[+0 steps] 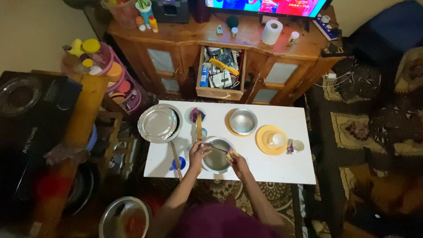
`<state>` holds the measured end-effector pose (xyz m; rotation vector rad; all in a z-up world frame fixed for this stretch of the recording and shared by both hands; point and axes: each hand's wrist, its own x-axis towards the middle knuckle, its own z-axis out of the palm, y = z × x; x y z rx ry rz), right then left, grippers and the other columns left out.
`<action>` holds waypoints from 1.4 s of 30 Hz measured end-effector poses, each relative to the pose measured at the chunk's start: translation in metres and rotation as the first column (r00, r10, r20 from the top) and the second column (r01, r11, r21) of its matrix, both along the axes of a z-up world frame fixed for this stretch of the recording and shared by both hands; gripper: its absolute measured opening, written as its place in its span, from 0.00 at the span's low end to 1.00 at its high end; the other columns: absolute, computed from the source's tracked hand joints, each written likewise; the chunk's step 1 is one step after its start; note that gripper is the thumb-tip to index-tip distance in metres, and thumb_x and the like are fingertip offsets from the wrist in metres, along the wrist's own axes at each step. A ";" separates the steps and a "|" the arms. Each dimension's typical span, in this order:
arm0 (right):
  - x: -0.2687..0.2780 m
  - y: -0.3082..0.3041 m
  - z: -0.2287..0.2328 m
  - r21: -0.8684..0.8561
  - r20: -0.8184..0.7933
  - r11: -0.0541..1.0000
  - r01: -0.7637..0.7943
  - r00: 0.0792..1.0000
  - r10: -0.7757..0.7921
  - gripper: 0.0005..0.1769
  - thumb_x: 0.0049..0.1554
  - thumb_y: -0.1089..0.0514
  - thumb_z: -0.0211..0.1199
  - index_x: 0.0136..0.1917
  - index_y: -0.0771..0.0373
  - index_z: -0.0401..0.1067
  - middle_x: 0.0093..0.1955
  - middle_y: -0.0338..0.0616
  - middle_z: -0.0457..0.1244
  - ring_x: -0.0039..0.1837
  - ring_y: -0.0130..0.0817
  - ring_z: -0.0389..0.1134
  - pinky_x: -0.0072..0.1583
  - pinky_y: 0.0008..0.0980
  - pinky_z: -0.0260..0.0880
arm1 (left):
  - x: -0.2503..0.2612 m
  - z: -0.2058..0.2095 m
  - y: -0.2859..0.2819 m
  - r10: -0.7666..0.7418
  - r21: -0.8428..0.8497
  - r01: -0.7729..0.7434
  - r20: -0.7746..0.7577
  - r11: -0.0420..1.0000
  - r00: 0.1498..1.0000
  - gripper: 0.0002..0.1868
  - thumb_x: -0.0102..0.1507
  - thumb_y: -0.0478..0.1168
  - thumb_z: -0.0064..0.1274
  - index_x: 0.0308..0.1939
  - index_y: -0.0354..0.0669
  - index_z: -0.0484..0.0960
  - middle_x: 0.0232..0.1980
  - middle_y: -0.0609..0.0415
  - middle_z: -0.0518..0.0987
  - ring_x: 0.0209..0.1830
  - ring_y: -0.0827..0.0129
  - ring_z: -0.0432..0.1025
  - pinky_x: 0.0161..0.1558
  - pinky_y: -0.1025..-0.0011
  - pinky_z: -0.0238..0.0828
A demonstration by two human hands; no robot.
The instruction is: The person washes utensils by scrubbing a spoon with a sponge in a bowl of water by hand.
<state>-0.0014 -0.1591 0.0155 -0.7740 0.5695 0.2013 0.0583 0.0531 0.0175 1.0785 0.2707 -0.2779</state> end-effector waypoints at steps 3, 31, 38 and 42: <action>0.000 -0.001 0.000 0.067 -0.022 0.996 0.067 0.998 -0.066 0.18 0.61 0.60 0.57 0.64 0.68 0.68 0.52 0.41 0.66 0.54 0.30 0.69 0.64 0.35 0.71 | -0.004 0.005 -0.002 -0.041 -0.093 0.050 0.103 0.994 0.994 0.08 0.65 0.30 0.43 0.45 0.35 0.76 0.50 0.47 0.79 0.54 0.58 0.75 0.58 0.55 0.73; -0.001 0.014 -0.008 0.081 0.020 0.996 -0.046 0.999 0.044 0.15 0.62 0.62 0.61 0.62 0.62 0.67 0.54 0.39 0.64 0.55 0.28 0.66 0.60 0.28 0.67 | -0.049 -0.022 -0.040 -0.220 0.159 0.228 -0.067 0.961 0.973 0.13 0.68 0.33 0.47 0.55 0.36 0.80 0.53 0.52 0.80 0.53 0.68 0.76 0.56 0.69 0.76; -0.001 0.018 -0.009 0.032 0.019 0.994 -0.108 0.994 0.107 0.15 0.61 0.58 0.64 0.60 0.64 0.71 0.52 0.38 0.65 0.54 0.29 0.65 0.58 0.30 0.66 | -0.048 -0.022 -0.040 -0.143 0.161 0.155 -0.088 0.975 0.986 0.11 0.68 0.31 0.48 0.51 0.33 0.82 0.49 0.52 0.82 0.47 0.68 0.77 0.50 0.71 0.77; 0.002 0.007 -0.006 -0.037 -0.007 0.999 -0.030 1.000 0.030 0.18 0.60 0.57 0.62 0.63 0.64 0.72 0.54 0.35 0.67 0.54 0.26 0.65 0.57 0.28 0.64 | -0.046 -0.022 -0.038 -0.117 0.173 0.142 -0.144 0.975 0.983 0.11 0.66 0.31 0.49 0.50 0.35 0.83 0.47 0.53 0.83 0.45 0.70 0.78 0.47 0.70 0.76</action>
